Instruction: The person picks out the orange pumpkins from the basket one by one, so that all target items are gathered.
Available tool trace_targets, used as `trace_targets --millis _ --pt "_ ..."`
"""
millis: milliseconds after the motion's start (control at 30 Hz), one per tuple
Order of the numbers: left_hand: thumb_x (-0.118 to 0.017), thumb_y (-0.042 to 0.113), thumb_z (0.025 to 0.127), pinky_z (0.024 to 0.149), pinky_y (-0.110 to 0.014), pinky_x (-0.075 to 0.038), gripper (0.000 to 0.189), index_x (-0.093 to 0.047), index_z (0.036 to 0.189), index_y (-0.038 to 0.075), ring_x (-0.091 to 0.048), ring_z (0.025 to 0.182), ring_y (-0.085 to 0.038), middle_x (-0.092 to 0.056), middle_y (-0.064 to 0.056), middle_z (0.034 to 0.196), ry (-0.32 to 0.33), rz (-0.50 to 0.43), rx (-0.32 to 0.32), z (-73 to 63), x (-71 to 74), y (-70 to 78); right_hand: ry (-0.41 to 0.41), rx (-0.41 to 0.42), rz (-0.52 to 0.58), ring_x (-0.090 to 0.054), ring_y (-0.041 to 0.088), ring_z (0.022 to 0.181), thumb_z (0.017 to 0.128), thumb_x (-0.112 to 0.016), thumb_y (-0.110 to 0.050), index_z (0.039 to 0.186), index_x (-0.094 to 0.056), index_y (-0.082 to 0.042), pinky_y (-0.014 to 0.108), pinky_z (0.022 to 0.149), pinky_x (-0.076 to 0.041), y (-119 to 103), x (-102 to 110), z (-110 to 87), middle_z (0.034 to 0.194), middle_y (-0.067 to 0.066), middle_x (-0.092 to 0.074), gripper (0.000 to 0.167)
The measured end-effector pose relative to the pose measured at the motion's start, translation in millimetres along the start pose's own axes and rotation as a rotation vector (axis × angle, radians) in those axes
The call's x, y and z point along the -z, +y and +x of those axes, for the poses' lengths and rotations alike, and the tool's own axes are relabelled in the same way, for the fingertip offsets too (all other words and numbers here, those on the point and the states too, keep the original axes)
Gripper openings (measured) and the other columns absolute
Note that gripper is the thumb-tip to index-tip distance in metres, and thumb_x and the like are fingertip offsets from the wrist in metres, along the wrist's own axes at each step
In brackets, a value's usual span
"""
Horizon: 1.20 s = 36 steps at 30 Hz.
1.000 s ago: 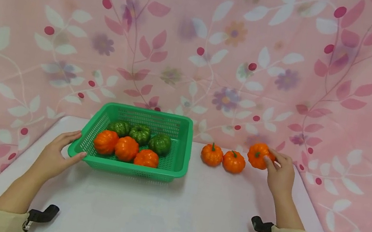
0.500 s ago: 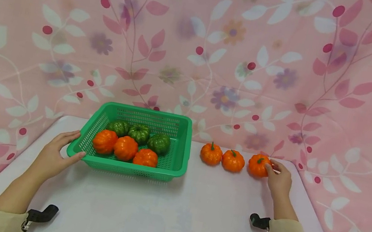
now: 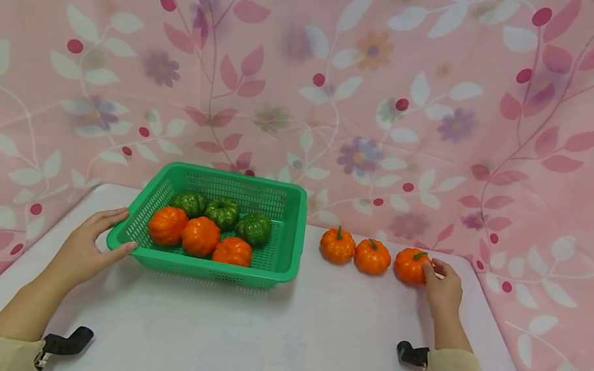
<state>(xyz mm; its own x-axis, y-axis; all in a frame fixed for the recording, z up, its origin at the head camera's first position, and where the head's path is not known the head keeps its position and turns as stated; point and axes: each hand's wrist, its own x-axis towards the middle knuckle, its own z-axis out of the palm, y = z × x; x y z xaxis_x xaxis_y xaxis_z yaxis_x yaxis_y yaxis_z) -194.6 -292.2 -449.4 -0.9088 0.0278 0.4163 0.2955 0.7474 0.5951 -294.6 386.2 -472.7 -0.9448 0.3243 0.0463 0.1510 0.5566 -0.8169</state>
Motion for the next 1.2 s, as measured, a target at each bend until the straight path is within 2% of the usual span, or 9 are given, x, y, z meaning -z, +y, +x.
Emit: trace_targets --millis 100,233,367,500,600,733,1067,1200 --pt "-0.081 0.033 0.085 0.103 -0.070 -0.035 0.073 -0.052 0.142 -0.002 -0.042 0.135 -0.044 -0.048 -0.017 0.146 0.005 -0.002 0.003 0.3 -0.4 -0.5 -0.024 0.015 0.002 -0.065 0.030 0.104 0.100 -0.057 -0.043 0.144 -0.046 0.006 0.008 0.066 -0.052 -0.7 1.1 -1.5 0.138 0.032 -0.049 0.066" --pt "-0.081 0.033 0.084 0.103 -0.070 -0.035 0.074 -0.052 0.142 -0.002 -0.042 0.135 -0.044 -0.048 -0.017 0.146 0.007 -0.001 0.002 0.8 -0.4 -0.9 -0.055 0.021 0.006 -0.056 0.042 0.122 0.097 -0.063 -0.044 0.146 -0.043 0.006 0.009 0.067 -0.052 -2.3 1.5 -2.7 0.142 0.032 -0.045 0.073" --pt "-0.080 0.034 0.085 0.102 -0.071 -0.035 0.075 -0.051 0.143 -0.002 -0.042 0.134 -0.045 -0.047 -0.018 0.147 -0.002 0.002 0.006 0.6 0.4 -0.5 -0.060 0.032 -0.042 -0.052 0.045 0.127 0.097 -0.064 -0.044 0.147 -0.042 0.005 0.011 0.072 -0.053 -4.0 0.8 -2.4 0.143 0.031 -0.045 0.074" --pt "-0.080 0.034 0.085 0.102 -0.071 -0.035 0.075 -0.050 0.144 -0.002 -0.041 0.135 -0.045 -0.047 -0.018 0.147 -0.007 0.005 0.009 0.0 0.0 -1.5 -0.076 0.050 -0.091 -0.050 0.047 0.128 0.096 -0.064 -0.045 0.148 -0.041 0.004 0.028 0.086 -0.057 -5.2 -0.1 -3.2 0.142 0.032 -0.046 0.075" --pt "-0.080 0.035 0.085 0.102 -0.071 -0.035 0.075 -0.051 0.144 -0.001 -0.041 0.135 -0.045 -0.047 -0.017 0.147 -0.006 0.004 0.007 0.0 -0.9 -4.2 -0.097 0.033 -0.082 -0.047 0.049 0.129 0.096 -0.063 -0.048 0.150 -0.038 0.003 0.047 0.099 -0.051 -6.2 -1.5 -5.1 0.143 0.033 -0.043 0.079" --pt "-0.080 0.035 0.086 0.103 -0.071 -0.035 0.075 -0.050 0.144 -0.001 -0.041 0.135 -0.045 -0.046 -0.017 0.148 -0.009 -0.002 0.011 -0.3 -1.5 -5.9 -0.113 0.000 -0.070 -0.044 0.050 0.128 0.096 -0.062 -0.050 0.152 -0.035 0.003 0.057 0.105 -0.043 -5.4 -3.4 -6.2 0.145 0.034 -0.041 0.081" --pt "-0.080 0.035 0.085 0.103 -0.070 -0.036 0.075 -0.050 0.144 0.000 -0.041 0.135 -0.044 -0.046 -0.016 0.148 -0.005 -0.008 0.016 -1.1 0.2 -0.5 -0.134 -0.064 -0.064 -0.043 0.050 0.126 0.096 -0.062 -0.050 0.153 -0.032 0.003 0.057 0.104 -0.045 -3.2 -3.7 -1.3 0.147 0.034 -0.038 0.082" --pt "-0.080 0.035 0.086 0.102 -0.071 -0.036 0.075 -0.050 0.144 -0.001 -0.041 0.135 -0.045 -0.046 -0.017 0.148 -0.008 -0.004 0.013 -1.2 -0.4 -1.1 -0.138 -0.058 -0.075 -0.044 0.050 0.126 0.097 -0.062 -0.046 0.152 -0.030 0.005 0.058 0.104 -0.044 -6.5 -1.4 -3.9 0.146 0.036 -0.036 0.082"
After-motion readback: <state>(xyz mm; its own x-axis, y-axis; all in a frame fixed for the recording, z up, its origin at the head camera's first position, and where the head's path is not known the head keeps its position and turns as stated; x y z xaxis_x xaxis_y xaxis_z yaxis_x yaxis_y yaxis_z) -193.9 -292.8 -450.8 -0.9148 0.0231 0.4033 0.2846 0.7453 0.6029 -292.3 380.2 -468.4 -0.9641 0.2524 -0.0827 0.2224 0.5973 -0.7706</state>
